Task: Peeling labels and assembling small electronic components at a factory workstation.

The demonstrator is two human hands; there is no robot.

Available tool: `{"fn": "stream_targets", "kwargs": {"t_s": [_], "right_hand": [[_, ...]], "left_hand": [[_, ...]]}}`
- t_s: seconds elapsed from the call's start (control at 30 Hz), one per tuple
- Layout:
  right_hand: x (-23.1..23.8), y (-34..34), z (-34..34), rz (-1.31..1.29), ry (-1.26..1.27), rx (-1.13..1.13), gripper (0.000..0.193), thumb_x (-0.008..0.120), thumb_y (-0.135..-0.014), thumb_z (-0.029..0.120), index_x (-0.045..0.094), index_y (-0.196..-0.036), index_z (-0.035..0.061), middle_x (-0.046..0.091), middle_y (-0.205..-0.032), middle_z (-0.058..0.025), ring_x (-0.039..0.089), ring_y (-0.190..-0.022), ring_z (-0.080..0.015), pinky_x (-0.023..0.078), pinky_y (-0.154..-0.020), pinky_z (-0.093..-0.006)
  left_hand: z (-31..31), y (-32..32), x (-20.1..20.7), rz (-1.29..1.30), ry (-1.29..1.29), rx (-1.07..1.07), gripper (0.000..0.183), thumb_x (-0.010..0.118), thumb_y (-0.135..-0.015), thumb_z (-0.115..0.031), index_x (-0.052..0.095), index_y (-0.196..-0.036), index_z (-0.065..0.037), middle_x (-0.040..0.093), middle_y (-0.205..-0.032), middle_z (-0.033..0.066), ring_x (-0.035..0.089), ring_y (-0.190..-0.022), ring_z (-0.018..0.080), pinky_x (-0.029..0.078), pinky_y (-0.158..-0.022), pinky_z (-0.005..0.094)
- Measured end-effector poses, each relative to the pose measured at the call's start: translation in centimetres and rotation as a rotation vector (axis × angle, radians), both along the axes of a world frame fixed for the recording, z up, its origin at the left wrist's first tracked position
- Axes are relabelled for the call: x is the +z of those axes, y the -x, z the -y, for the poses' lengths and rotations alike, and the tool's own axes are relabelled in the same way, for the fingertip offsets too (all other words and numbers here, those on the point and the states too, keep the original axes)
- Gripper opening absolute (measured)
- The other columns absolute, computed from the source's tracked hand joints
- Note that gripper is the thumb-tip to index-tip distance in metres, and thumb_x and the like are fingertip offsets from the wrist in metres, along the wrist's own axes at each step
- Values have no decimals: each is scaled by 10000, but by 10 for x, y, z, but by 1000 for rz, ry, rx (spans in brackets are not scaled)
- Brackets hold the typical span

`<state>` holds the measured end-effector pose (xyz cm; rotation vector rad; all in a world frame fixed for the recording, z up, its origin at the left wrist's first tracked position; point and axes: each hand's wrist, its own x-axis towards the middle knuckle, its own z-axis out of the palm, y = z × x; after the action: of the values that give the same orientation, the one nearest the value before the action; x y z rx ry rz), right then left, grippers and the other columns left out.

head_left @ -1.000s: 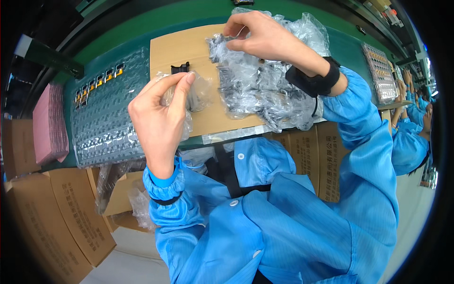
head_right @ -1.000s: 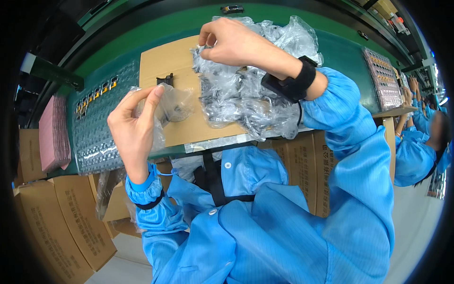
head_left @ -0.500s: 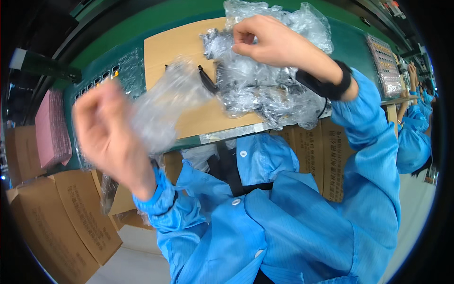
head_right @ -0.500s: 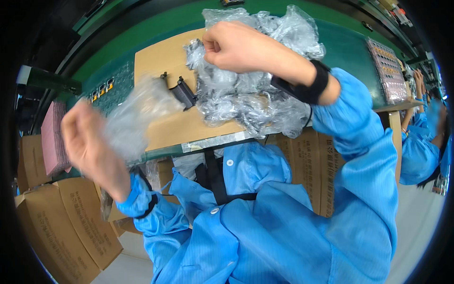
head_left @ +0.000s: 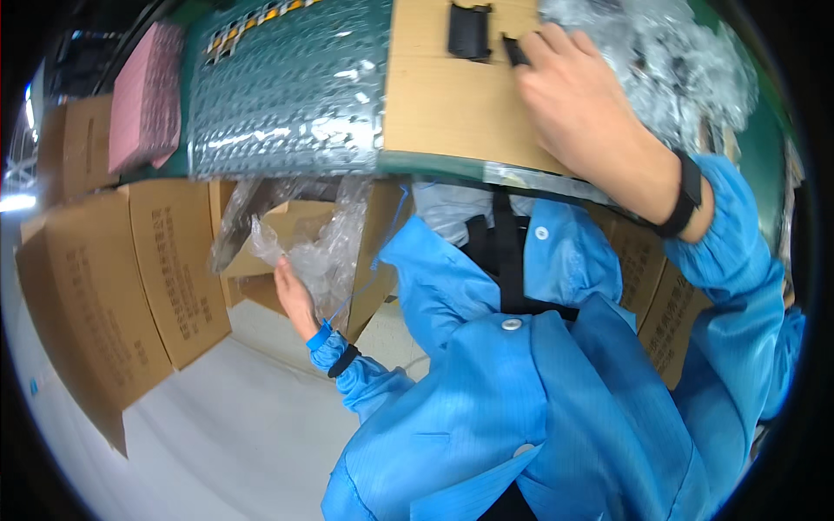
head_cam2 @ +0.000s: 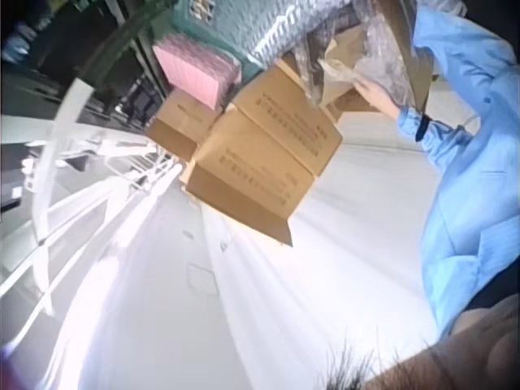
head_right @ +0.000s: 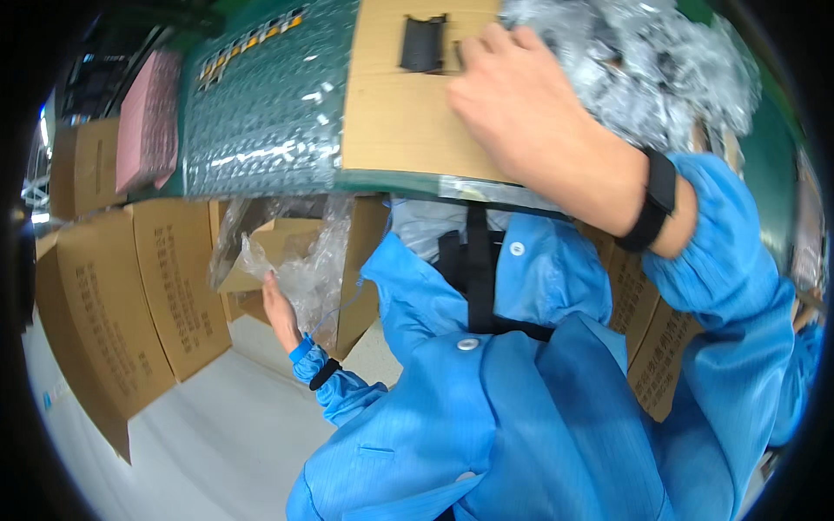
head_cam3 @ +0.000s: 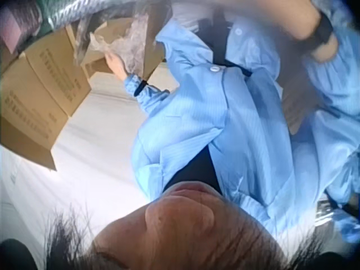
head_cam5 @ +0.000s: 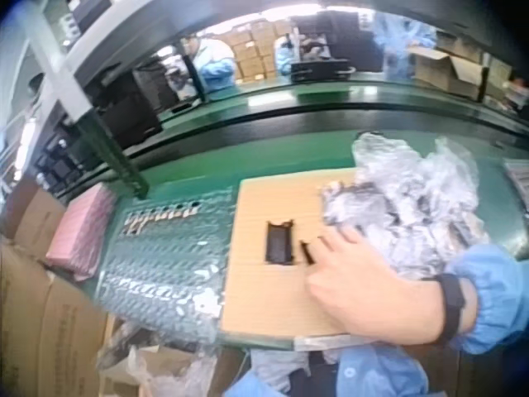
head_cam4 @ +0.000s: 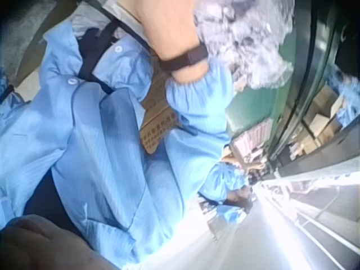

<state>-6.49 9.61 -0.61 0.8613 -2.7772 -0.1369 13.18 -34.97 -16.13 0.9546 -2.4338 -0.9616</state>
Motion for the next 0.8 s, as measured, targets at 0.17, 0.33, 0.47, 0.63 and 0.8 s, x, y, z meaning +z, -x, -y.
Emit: {"fn": "stream_targets", "kwargs": {"t_s": [0.17, 0.33, 0.47, 0.63, 0.8], "right_hand": [[20, -10, -12, -15, 113, -59, 71, 659, -677, 78, 669, -716, 19, 607, -909, -133, 554, -938, -290, 430, -787, -377], [72, -36, -3, 88, 575, -112, 96, 613, -663, -23, 572, -749, -11, 561, -904, -141, 547, -822, -294, 443, -759, -342], [85, -62, 8, 314, 909, -203, 112, 614, -699, -44, 538, -774, -10, 550, -836, -106, 559, -733, -208, 444, -708, -276], [-4, -59, 36, 882, 1947, -379, 121, 575, -911, -11, 571, -1031, -17, 629, -821, -44, 590, -781, -89, 479, -685, -266], [-39, -51, 53, 765, 1903, -534, 265, 583, -961, 41, 542, -1209, -42, 686, -1009, -101, 643, -956, -125, 515, -822, -249]], "left_hand": [[8, -2, 68, 285, 202, -4, 458, 595, -976, -311, 574, -1320, -8, 600, -1320, 193, 542, -1257, 324, 391, -1071, 383], [-71, 75, 201, -390, 29, -145, 320, 582, -995, -162, 602, -1237, 47, 641, -1228, 153, 592, -1163, 220, 457, -1001, 352], [-86, 179, 217, -343, 69, -460, 277, 600, -983, -150, 639, -1162, 58, 679, -1139, 137, 627, -1062, 197, 467, -953, 305], [-40, 330, 155, -115, 331, -542, 309, 668, -886, -222, 703, -1095, 2, 711, -1046, 195, 682, -989, 272, 510, -884, 354], [-35, 381, 136, 265, 542, -388, 410, 675, -836, -368, 735, -1063, -33, 674, -1091, 203, 641, -1052, 367, 484, -923, 462]]}}
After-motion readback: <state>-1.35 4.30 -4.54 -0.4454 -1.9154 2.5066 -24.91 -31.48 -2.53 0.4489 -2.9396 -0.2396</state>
